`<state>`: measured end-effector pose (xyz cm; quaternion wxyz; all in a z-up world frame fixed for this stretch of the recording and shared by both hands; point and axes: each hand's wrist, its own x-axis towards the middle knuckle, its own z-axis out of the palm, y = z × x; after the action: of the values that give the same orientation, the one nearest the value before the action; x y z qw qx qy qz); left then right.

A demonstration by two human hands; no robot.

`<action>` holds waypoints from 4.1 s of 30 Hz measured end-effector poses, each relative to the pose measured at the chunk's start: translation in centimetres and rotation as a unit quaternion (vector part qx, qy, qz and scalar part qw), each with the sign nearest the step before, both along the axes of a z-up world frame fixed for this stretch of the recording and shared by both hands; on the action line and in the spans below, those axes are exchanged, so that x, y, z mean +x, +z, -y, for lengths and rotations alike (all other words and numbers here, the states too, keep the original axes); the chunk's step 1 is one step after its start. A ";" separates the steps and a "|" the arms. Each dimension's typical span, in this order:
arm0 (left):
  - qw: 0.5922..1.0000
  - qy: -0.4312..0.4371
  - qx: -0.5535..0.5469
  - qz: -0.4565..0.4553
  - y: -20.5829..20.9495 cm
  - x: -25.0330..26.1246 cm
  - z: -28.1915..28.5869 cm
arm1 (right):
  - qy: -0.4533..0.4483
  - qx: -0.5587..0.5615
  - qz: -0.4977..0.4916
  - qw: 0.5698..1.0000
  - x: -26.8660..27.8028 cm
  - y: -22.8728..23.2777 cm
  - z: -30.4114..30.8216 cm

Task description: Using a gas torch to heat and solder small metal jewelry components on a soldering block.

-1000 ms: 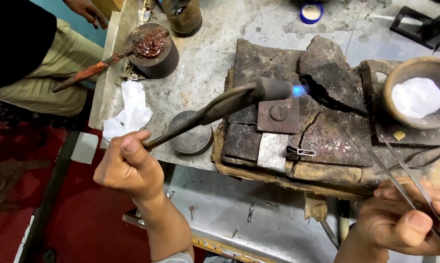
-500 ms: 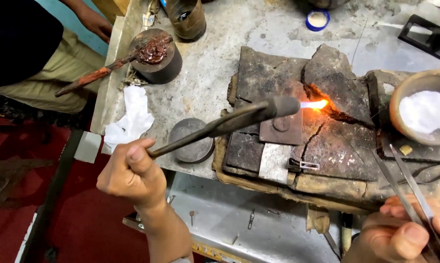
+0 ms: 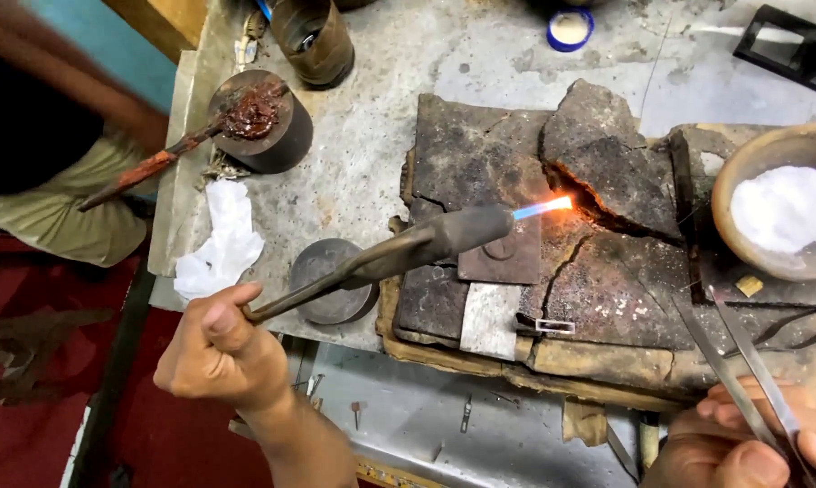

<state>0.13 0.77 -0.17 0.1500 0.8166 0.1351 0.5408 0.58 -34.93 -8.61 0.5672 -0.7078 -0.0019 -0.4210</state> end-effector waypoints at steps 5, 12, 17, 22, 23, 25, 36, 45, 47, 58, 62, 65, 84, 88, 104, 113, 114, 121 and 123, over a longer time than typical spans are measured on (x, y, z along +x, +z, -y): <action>1.000 -0.007 -0.003 0.009 0.0 0.0 0.1 | -0.052 -0.118 -0.086 0.988 -0.8 2.3 -0.2; 1.000 0.000 0.002 0.005 0.3 -0.3 0.0 | -0.021 -0.050 0.017 0.998 0.4 2.6 -1.5; 1.000 -0.010 0.002 0.009 0.1 -0.5 -0.5 | 0.013 0.032 0.029 0.999 0.6 0.6 -0.4; 1.000 -0.015 0.005 0.019 0.1 -0.6 -0.6 | -0.035 0.027 -0.039 0.998 -0.6 1.7 -1.5; 1.000 -0.004 0.002 0.010 0.2 -0.7 -0.6 | -0.050 0.001 -0.091 0.995 -1.2 2.4 -1.9; 1.000 0.006 0.000 0.000 0.4 -0.7 -0.4 | -0.067 -0.025 -0.143 0.987 -1.6 3.2 -1.9; 1.000 0.000 -0.003 0.008 0.5 -1.0 -0.6 | -0.003 0.075 0.055 0.996 0.6 -3.0 2.0; 1.000 0.005 0.003 0.011 0.5 -1.2 -0.8 | -0.016 0.001 0.194 0.981 2.7 -0.2 0.4; 1.000 0.007 0.006 0.010 0.5 -1.3 -0.9 | -0.029 0.000 0.163 0.986 2.0 -0.1 0.0; 1.000 0.005 -0.016 -0.002 0.6 -1.5 -0.8 | -0.053 -0.069 0.110 0.990 1.6 0.4 0.0; 0.998 -0.010 -0.047 -0.027 1.0 -1.7 -0.2 | -0.015 -0.015 0.134 0.991 1.7 -0.5 0.5; 0.997 -0.007 -0.069 -0.033 1.3 -1.7 0.3 | 0.001 -0.005 0.141 0.990 1.6 -1.1 1.0; 1.000 0.004 -0.014 -0.011 0.7 -1.3 -0.5 | 0.014 -0.044 0.200 0.979 2.8 -0.9 1.8; 1.000 0.015 -0.017 -0.018 0.9 -1.4 -0.4 | 0.009 -0.057 0.191 0.980 2.3 -1.3 2.0; 0.998 0.010 -0.058 -0.039 1.3 -1.2 0.4 | -0.034 -0.126 0.071 0.989 1.4 4.0 -2.0; 1.000 0.012 -0.015 -0.024 -0.1 -1.0 -0.7 | -0.045 -0.136 -0.022 0.990 -0.4 4.1 -1.6; 1.000 0.019 -0.006 -0.019 -0.3 -1.0 -0.9 | -0.059 -0.165 -0.079 0.981 -0.7 4.1 -1.2; 0.999 0.027 -0.005 -0.022 0.3 -0.8 -0.6 | -0.105 -0.225 -0.082 0.965 -0.8 5.1 -1.9; 0.999 0.024 -0.005 -0.024 0.3 -0.9 -0.6 | -0.072 -0.205 -0.102 0.971 -1.2 6.0 -2.5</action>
<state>-0.77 1.42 0.09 0.1373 0.8251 0.1608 0.5240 -0.59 -32.45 -2.62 0.3748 -0.8468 0.0210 -0.3769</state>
